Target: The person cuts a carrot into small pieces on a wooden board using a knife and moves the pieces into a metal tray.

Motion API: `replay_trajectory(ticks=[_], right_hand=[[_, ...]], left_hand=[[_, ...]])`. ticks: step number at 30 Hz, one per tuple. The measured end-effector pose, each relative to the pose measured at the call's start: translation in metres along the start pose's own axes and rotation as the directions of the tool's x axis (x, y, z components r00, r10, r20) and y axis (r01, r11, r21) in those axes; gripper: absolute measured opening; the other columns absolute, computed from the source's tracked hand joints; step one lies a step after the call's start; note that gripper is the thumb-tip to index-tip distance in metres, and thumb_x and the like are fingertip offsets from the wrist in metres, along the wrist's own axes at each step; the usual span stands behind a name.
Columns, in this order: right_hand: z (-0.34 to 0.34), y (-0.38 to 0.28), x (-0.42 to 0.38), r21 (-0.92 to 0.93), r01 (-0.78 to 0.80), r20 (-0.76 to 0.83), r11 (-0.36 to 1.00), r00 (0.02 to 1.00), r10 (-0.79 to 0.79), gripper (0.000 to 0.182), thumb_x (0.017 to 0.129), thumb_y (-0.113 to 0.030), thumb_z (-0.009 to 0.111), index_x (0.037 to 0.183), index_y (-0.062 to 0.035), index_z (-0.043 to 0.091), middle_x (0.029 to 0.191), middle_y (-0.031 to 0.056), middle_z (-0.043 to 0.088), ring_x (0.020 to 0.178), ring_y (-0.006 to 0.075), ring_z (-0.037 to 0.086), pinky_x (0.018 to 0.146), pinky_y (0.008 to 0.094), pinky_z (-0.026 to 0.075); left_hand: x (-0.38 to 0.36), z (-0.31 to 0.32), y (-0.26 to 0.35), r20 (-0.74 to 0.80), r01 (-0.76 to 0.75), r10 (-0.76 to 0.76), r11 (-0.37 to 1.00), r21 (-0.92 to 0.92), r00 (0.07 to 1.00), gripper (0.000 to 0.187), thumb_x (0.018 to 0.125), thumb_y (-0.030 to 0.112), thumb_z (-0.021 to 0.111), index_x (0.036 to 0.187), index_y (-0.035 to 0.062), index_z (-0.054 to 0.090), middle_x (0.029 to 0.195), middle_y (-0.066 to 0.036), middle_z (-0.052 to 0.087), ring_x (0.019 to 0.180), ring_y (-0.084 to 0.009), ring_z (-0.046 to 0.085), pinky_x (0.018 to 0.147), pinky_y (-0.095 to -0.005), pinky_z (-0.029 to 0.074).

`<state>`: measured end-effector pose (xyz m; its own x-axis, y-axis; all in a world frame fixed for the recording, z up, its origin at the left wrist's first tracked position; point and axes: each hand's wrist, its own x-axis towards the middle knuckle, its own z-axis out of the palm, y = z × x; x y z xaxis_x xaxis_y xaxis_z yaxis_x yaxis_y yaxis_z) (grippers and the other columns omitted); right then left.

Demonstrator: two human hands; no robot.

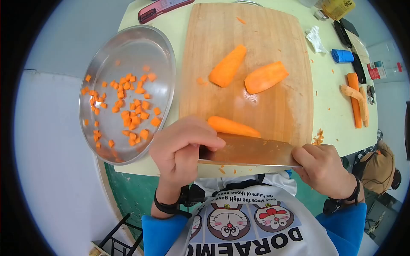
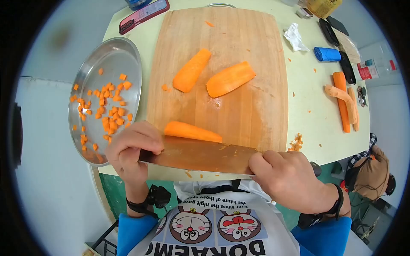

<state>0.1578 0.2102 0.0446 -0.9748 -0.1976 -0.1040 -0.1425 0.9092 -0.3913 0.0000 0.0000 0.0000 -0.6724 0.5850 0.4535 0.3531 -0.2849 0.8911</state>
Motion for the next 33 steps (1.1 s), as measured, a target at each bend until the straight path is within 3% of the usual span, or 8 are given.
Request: replay_trajectory(ticks=[2, 9, 11, 18, 23, 33], right_hand=[[-0.001, 0.002, 0.0, -0.004, -0.016, 0.02, 1.0, 1.0, 0.016, 0.017, 0.072, -0.01, 0.063, 0.078, -0.0054, 0.048, 0.058, 0.0058, 0.047, 0.047, 0.0221, 0.052, 0.038, 0.0325, 0.04], [-0.003, -0.006, 0.002, 0.025, -0.058, 0.061, 0.998, 0.997, 0.056, 0.02, 0.07, -0.008, 0.066, 0.08, -0.0053, 0.049, 0.059, 0.0067, 0.047, 0.048, 0.024, 0.053, 0.039, 0.0334, 0.041], [-0.003, -0.006, 0.003, 0.061, -0.107, 0.071, 0.992, 0.992, 0.103, 0.02, 0.071, -0.006, 0.067, 0.08, -0.0051, 0.05, 0.06, 0.0077, 0.049, 0.05, 0.0261, 0.053, 0.041, 0.0345, 0.042], [0.0, -0.003, 0.005, 0.107, -0.141, 0.088, 0.984, 0.987, 0.132, 0.015, 0.075, -0.006, 0.064, 0.08, -0.0042, 0.05, 0.061, 0.0089, 0.051, 0.051, 0.0285, 0.053, 0.043, 0.0358, 0.042], [0.003, 0.002, 0.005, 0.137, -0.165, 0.066, 0.977, 0.985, 0.157, 0.013, 0.077, -0.006, 0.063, 0.078, -0.0033, 0.05, 0.06, 0.0107, 0.052, 0.05, 0.0296, 0.053, 0.044, 0.0363, 0.043], [0.005, -0.004, 0.004, 0.104, -0.143, 0.04, 0.984, 0.989, 0.14, 0.014, 0.077, -0.006, 0.063, 0.077, -0.0031, 0.049, 0.061, 0.0116, 0.054, 0.052, 0.0309, 0.055, 0.045, 0.0366, 0.045]], left_hand=[[0.002, 0.003, 0.002, -0.02, 0.088, -0.089, 0.996, -0.021, 0.996, 0.023, 0.069, -0.009, 0.039, 0.072, -0.0038, 0.062, 0.063, -0.01, 0.057, 0.047, -0.0126, 0.049, 0.043, -0.0236, 0.038], [0.006, -0.003, 0.006, 0.025, 0.157, -0.156, 0.986, -0.048, 0.987, 0.024, 0.069, -0.011, 0.037, 0.071, -0.005, 0.06, 0.066, -0.01, 0.057, 0.051, -0.0122, 0.05, 0.048, -0.0225, 0.04], [0.007, -0.002, 0.004, 0.037, 0.14, -0.141, 0.99, 0.011, 0.989, 0.023, 0.073, -0.001, 0.035, 0.066, -0.0039, 0.057, 0.068, -0.013, 0.056, 0.049, -0.0111, 0.046, 0.041, -0.0206, 0.035], [0.01, -0.003, 0.007, 0.071, 0.184, -0.183, 0.983, -0.004, 0.981, 0.024, 0.072, -0.004, 0.034, 0.068, -0.0053, 0.058, 0.068, -0.013, 0.057, 0.053, -0.0122, 0.049, 0.046, -0.0208, 0.039], [0.013, -0.002, 0.007, 0.126, 0.12, -0.128, 0.99, 0.073, 0.984, 0.023, 0.07, -0.007, 0.035, 0.066, -0.0064, 0.057, 0.068, -0.013, 0.058, 0.058, -0.0144, 0.051, 0.055, -0.0235, 0.041], [0.009, -0.003, 0.004, 0.099, 0.13, -0.133, 0.991, 0.033, 0.986, 0.022, 0.07, -0.005, 0.034, 0.066, -0.006, 0.056, 0.069, -0.014, 0.058, 0.058, -0.0142, 0.051, 0.056, -0.0239, 0.041]])
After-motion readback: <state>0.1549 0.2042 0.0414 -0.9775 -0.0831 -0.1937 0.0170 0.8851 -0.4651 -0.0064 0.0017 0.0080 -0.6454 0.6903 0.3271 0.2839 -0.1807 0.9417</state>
